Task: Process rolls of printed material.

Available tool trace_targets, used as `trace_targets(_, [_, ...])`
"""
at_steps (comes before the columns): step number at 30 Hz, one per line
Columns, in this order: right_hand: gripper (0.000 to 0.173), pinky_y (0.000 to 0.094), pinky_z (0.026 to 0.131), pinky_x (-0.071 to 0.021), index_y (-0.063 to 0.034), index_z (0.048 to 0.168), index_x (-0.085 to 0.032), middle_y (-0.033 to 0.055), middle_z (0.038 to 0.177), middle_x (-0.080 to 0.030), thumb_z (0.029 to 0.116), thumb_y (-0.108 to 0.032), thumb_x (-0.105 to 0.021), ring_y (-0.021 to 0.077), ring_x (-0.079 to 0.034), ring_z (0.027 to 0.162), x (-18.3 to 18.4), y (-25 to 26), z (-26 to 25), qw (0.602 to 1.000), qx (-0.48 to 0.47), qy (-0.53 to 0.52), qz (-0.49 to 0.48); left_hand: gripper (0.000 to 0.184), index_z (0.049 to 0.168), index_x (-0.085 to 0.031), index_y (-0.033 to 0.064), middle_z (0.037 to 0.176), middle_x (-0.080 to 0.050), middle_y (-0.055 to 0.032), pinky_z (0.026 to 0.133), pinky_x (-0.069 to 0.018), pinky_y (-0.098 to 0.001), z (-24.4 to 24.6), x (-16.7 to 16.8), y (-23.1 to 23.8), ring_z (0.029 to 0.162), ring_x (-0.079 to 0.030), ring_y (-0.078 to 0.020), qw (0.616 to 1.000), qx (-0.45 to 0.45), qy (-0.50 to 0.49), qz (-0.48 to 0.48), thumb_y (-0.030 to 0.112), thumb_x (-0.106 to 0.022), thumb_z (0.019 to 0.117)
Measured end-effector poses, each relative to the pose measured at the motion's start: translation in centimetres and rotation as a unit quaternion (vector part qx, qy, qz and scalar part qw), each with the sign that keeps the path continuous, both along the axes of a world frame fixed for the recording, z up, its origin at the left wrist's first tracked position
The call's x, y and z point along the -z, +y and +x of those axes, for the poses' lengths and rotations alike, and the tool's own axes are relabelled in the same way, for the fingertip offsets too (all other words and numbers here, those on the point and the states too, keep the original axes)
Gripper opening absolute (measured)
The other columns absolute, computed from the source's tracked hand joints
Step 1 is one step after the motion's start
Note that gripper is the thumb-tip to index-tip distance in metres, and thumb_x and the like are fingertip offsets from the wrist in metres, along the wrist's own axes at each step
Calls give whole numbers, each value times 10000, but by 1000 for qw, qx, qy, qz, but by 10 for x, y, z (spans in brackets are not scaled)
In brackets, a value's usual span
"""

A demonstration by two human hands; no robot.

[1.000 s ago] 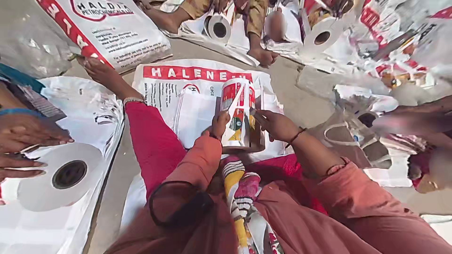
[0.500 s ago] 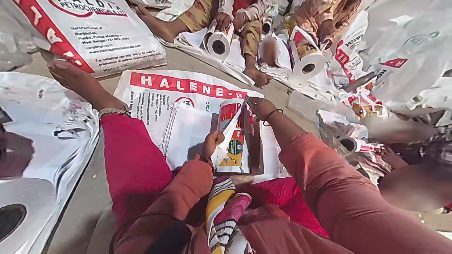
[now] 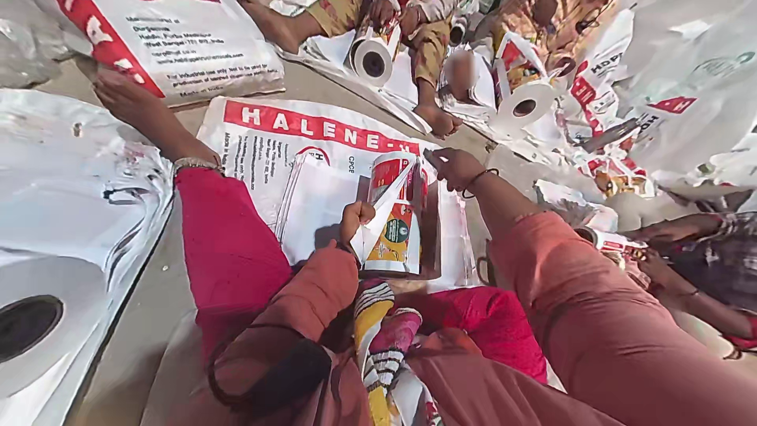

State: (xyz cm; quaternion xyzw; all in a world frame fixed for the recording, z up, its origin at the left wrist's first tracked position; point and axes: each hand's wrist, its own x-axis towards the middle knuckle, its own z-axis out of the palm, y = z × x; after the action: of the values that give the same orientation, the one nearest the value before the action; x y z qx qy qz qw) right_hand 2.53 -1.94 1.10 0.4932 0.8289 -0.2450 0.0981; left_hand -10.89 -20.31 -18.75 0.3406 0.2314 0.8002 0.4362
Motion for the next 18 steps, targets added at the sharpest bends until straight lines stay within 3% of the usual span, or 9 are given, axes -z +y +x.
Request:
trace_targets(6, [444,394,587,-528,-153,1536,-455,176,1022,-679,1116,-288,-406,219,-602,614,18,8,-18,1000,8,-13,5,502,558,-362,253,509,-410,124,529,-353,-195,-8,3,-2,500,-420,3,999,5,-31,21,182,-170,1015])
trace_targets(11, [448,414,615,-555,-135,1515,-478,185,1033,-686,1126,-334,-375,241,-643,650,27,12,-21,1000,0,-15,15,501,552,-373,258,498,-411,138,523,-345,-184,-10,6,3,489,-416,22,999,33,-26,28,159,-186,1006])
trace_targets(15, [454,477,684,-577,-158,1540,-457,206,1080,-682,1090,-210,-428,286,-669,716,29,12,-20,999,20,-6,26,526,569,-378,252,515,-433,127,537,-376,-182,-11,6,0,507,-443,13,998,53,-28,12,161,-136,1027])
trace_targets(18, [434,480,689,-579,-138,1516,-484,209,1088,-679,1097,-233,-422,292,-674,723,29,10,-22,999,10,2,34,529,568,-393,256,520,-443,132,537,-378,-178,-9,4,-2,511,-447,22,998,52,-29,12,175,-142,1026])
